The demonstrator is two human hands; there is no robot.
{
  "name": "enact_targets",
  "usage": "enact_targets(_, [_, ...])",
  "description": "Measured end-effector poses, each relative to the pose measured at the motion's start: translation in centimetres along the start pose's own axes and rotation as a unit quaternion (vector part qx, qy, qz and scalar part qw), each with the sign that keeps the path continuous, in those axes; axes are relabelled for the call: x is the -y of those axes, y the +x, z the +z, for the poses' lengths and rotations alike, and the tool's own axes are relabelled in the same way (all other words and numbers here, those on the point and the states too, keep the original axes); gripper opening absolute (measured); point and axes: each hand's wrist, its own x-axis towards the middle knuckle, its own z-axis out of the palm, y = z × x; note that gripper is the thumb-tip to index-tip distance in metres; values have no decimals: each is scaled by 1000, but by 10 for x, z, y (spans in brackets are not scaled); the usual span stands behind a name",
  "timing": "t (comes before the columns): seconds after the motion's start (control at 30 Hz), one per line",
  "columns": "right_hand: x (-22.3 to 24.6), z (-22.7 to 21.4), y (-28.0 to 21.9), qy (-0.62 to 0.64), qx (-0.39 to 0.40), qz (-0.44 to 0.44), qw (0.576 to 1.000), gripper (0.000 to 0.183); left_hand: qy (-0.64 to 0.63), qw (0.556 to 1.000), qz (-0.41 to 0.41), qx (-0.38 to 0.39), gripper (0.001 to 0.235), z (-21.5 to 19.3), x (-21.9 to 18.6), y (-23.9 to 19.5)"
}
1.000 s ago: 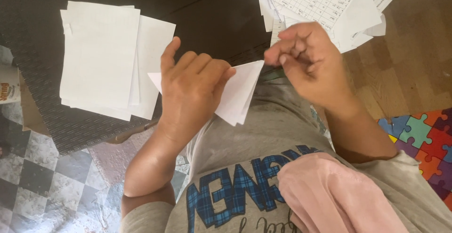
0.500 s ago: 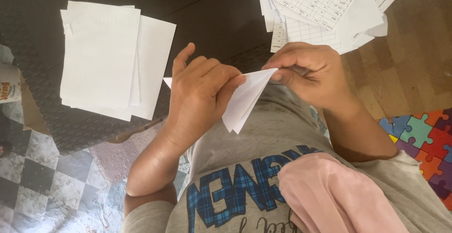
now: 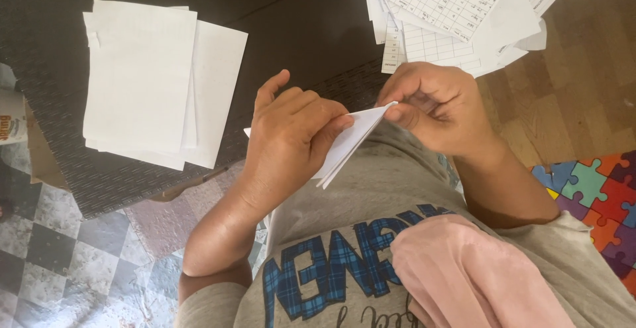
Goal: The person folds a white sheet of paper into a narrow strip by hand on a dark table. They repeat the folding sequence on additional sheets, pressing creases and stacking the finished strips.
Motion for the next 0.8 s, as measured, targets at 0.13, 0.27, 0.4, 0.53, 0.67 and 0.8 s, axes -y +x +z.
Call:
enact_targets(0.13, [-3, 2, -2, 25, -11, -6, 1000, 9, -7, 1000, -4, -3, 19, 2, -1, -1])
enact_targets(0.27, [-6, 4, -4, 40, -21, 11, 999, 10, -28, 1000, -3, 3, 17, 4, -1, -2])
enact_targets(0.4, [-8, 5, -4, 87, -22, 33, 995, 12, -56, 998, -14, 4, 15, 4, -4, -3])
enact_targets(0.53, [-12, 8, -4, 149, -37, 28, 988, 10, -49, 999, -14, -7, 16, 5, -4, -3])
enact_targets(0.67, [-13, 9, -5, 108, -59, 28, 992, 10, -74, 997, -28, 23, 13, 0, -3, -3])
enact_targets(0.8, [-7, 10, -3, -6, -85, -4, 996, 16, -191, 973, -105, 84, 24, -1, 2, -11])
